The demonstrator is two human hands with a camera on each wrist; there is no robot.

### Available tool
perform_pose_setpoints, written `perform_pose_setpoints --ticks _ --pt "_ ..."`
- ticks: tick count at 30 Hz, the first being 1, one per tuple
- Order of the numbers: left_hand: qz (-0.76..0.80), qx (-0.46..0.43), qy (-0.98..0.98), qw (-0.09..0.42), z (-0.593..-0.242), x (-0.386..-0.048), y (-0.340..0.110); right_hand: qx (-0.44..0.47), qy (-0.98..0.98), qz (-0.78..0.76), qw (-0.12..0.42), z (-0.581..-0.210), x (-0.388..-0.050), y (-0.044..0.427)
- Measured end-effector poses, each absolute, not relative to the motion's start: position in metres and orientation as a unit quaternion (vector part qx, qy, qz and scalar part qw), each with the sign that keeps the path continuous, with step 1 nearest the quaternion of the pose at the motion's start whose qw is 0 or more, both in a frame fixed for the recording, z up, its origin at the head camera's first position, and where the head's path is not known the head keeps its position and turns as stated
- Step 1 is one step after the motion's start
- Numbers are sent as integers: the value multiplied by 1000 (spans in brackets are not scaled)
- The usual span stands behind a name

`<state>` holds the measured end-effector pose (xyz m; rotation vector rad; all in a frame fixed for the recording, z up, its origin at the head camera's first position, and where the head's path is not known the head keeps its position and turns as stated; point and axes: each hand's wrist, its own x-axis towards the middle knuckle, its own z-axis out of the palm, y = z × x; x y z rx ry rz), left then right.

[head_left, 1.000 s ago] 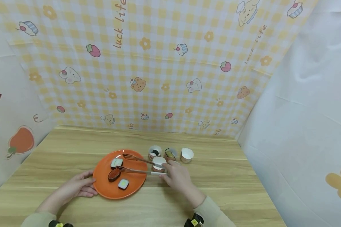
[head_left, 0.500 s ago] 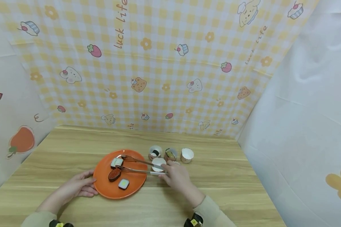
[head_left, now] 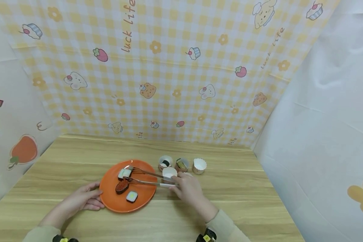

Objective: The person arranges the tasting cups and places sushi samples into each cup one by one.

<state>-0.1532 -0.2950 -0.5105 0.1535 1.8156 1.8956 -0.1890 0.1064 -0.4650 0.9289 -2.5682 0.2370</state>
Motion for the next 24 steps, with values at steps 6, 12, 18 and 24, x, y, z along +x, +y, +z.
perform_pose_setpoints --ticks 6,12,18,24 --pt "697 60 669 251 -510 -152 -295 329 -919 75 203 -465 -187 106" --pt "696 62 671 250 -510 -152 -295 329 -917 82 209 -468 -186 106" --pt "697 61 669 250 -510 -152 -295 327 -918 82 212 -470 -184 107" --pt "698 60 667 254 -510 -153 -295 327 -915 90 217 -472 -183 107"
